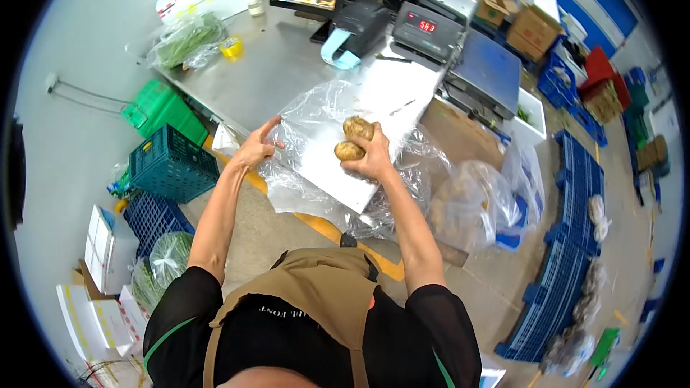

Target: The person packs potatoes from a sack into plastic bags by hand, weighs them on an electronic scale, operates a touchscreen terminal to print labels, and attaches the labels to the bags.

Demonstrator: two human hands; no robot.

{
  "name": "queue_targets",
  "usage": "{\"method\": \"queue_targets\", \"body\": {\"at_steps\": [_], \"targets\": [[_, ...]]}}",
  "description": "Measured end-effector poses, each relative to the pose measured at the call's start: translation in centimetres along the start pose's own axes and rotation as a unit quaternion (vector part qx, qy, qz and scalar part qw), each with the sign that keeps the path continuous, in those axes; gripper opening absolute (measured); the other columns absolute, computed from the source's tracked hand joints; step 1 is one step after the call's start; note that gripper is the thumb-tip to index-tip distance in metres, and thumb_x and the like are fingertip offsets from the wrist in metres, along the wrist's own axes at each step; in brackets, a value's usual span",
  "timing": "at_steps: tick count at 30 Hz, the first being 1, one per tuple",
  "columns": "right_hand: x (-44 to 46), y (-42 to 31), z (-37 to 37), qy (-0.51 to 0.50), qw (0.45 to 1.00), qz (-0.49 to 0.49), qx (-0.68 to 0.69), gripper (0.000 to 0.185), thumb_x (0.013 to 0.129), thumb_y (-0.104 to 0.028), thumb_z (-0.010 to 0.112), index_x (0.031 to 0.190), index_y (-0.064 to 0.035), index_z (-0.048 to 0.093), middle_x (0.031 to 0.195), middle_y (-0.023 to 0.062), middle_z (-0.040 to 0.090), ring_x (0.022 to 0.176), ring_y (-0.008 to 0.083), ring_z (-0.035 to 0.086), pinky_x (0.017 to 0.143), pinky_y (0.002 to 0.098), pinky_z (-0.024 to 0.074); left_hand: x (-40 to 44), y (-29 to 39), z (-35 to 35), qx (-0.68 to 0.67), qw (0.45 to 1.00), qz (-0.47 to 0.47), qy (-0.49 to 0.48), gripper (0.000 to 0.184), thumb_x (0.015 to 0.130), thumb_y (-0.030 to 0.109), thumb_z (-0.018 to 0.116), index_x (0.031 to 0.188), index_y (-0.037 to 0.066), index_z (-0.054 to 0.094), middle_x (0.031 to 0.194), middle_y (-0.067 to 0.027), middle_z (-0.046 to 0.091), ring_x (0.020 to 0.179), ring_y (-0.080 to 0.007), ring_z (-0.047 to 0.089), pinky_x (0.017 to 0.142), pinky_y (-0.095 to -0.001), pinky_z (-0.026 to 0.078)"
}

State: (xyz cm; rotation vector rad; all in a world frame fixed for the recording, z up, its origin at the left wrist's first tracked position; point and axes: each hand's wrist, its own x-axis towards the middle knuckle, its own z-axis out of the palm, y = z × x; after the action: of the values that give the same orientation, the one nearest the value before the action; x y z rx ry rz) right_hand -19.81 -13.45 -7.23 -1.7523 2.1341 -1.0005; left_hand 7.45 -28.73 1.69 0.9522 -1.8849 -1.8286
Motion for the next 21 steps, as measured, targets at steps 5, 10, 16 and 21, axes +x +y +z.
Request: {"method": "queue_targets", "body": {"at_steps": [5,10,16,21], "targets": [[3.8,0.5,1.4,-0.093,0.992,-0.035,-0.075,0.076,0.051,-0.044,0.081,0.121,-0.0236,0.058,0.142,0.0280,0.015,0.127,0.0437,0.024,0.103,0.0559,0.0205,4.0,-5.8,-3.5,0.159,0.987,-0.015,0.034,0.077,0.064,-0.004,0.051,0.138,0.001,0.032,0.139,-0.0150,0.038,0.095,-0.0204,0.057,0.073,-0.0285,0.048],[3.7,0.9,0.3,-0.106,0.994,-0.001,0.024,0.079,0.060,-0.038,0.078,0.131,-0.0222,0.047,0.144,0.0232,0.021,0.131,0.0406,0.022,0.103,0.0561,0.0216,4.8,-6.5,-3.7,0.284,0.957,0.007,0.059,0.064,0.066,0.003,0.057,0.129,0.001,0.043,0.131,-0.0189,0.043,0.115,-0.0315,0.049,0.096,-0.0359,0.039],[-3.1,-1.2,-6.6,0.161,0.986,-0.001,-0.035,0.033,0.076,-0.010,0.066,0.108,-0.0045,0.059,0.122,0.0180,0.049,0.105,0.0334,0.054,0.088,0.0401,0.0458,6.0,-9.2,-5.7,0.389,0.903,0.125,0.134,0.049,0.077,0.012,0.062,0.123,0.001,0.050,0.136,-0.0231,0.039,0.126,-0.0366,0.037,0.106,-0.0395,0.029],[-13.2,0.6,-18.0,0.508,0.807,0.221,-0.205,0.021,0.077,-0.002,0.057,0.098,-0.0019,0.062,0.095,0.0176,0.062,0.088,0.0322,0.061,0.080,0.0379,0.0479,6.8,-7.6,-4.2,0.441,0.880,0.118,0.132,0.046,0.079,0.011,0.059,0.121,-0.005,0.049,0.134,-0.0247,0.039,0.126,-0.0378,0.037,0.105,-0.0407,0.028]]}}
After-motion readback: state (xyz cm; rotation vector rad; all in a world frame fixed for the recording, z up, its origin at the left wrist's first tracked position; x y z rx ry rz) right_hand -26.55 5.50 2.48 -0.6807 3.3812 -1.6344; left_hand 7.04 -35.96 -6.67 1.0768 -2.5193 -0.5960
